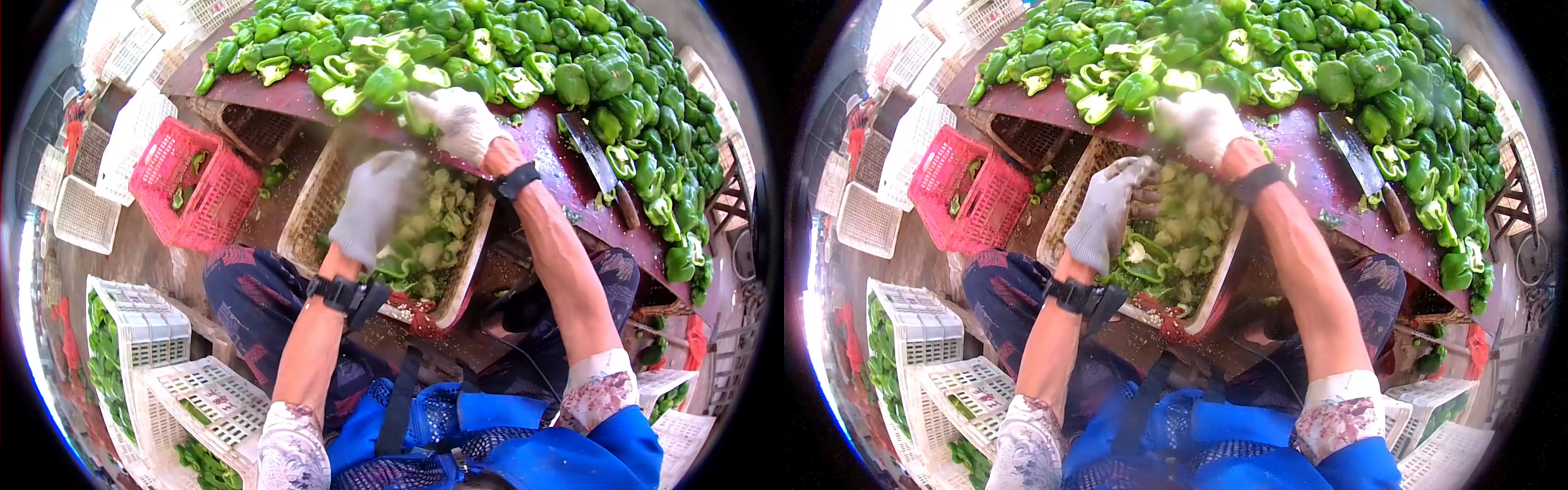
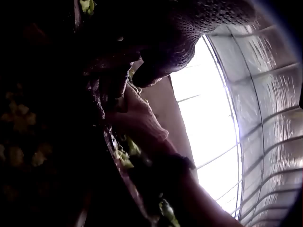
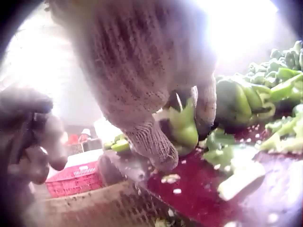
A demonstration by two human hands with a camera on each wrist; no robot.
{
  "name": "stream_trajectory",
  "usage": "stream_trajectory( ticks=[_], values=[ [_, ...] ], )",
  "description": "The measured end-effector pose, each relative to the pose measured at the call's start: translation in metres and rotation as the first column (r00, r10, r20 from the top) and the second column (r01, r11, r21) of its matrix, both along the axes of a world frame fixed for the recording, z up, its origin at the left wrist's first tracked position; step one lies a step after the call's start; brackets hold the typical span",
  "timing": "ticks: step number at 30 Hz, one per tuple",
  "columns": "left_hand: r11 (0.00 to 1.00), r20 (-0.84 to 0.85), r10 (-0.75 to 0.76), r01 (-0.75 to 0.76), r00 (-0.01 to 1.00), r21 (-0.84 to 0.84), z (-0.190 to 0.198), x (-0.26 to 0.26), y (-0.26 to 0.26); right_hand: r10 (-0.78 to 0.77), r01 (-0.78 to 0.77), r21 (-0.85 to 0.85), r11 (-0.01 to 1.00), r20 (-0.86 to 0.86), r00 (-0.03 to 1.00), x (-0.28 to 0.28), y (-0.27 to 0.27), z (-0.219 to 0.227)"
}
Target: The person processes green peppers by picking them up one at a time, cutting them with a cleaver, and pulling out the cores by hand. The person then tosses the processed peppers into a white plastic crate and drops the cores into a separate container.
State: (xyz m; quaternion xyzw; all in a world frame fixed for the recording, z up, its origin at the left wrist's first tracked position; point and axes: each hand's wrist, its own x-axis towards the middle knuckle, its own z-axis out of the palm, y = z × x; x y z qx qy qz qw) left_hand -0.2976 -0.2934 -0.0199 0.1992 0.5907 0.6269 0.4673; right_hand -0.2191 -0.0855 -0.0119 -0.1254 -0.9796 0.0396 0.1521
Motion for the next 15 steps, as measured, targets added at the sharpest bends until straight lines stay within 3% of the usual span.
stream_trajectory(
  ticks=[1,2,3,4,6,7,9,10,13,14,15],
  values=[
    [0.999,-0.133,-0.039,0.04,0.99,0.003,-0.021,-0.008,0.012,0.033,-0.034,-0.01,0.999,-0.04,0.999,-0.002,0.002,-0.002],
    [0.997,-0.264,-0.076,0.079,0.962,0.001,-0.027,-0.013,0.025,0.002,-0.004,-0.126,0.992,-0.019,1.0,-0.005,-0.001,0.001],
    [1.0,-0.015,0.004,-0.004,1.0,-0.007,-0.035,-0.016,0.033,-0.025,0.026,-0.24,0.971,0.006,1.0,-0.006,-0.004,0.004],
    [0.993,0.227,0.12,-0.116,0.966,-0.033,-0.023,-0.014,0.04,0.008,-0.033,-0.351,0.936,-0.073,0.997,0.002,-0.008,0.004],
    [0.989,0.341,-0.018,-0.034,0.94,0.146,0.008,-0.007,0.034,0.047,-0.168,-0.548,0.819,-0.229,0.972,0.025,-0.022,0.004],
    [0.973,0.393,-0.091,-0.003,0.915,0.233,0.014,-0.003,0.031,0.091,-0.19,-0.606,0.772,-0.192,0.977,0.035,-0.033,0.014],
    [0.934,0.429,-0.167,0.002,0.888,0.358,0.016,0.004,0.026,0.214,-0.299,-0.483,0.823,-0.224,0.951,0.048,-0.044,0.008],
    [0.936,0.404,-0.169,0.018,0.899,0.352,0.012,0.005,0.025,0.296,-0.399,-0.225,0.889,-0.383,0.875,0.051,-0.051,0.007],
    [0.911,0.448,-0.228,0.026,0.864,0.412,0.019,0.018,0.006,0.301,-0.36,-0.134,0.923,-0.33,0.895,0.059,-0.077,0.033],
    [0.895,0.478,-0.256,0.019,0.841,0.445,0.023,0.021,-0.002,0.239,-0.297,-0.176,0.939,-0.29,0.927,0.061,-0.091,0.034],
    [0.922,0.541,-0.198,-0.032,0.818,0.386,0.016,0.02,-0.005,0.25,-0.291,-0.048,0.955,-0.396,0.884,0.066,-0.101,0.029]
  ],
)
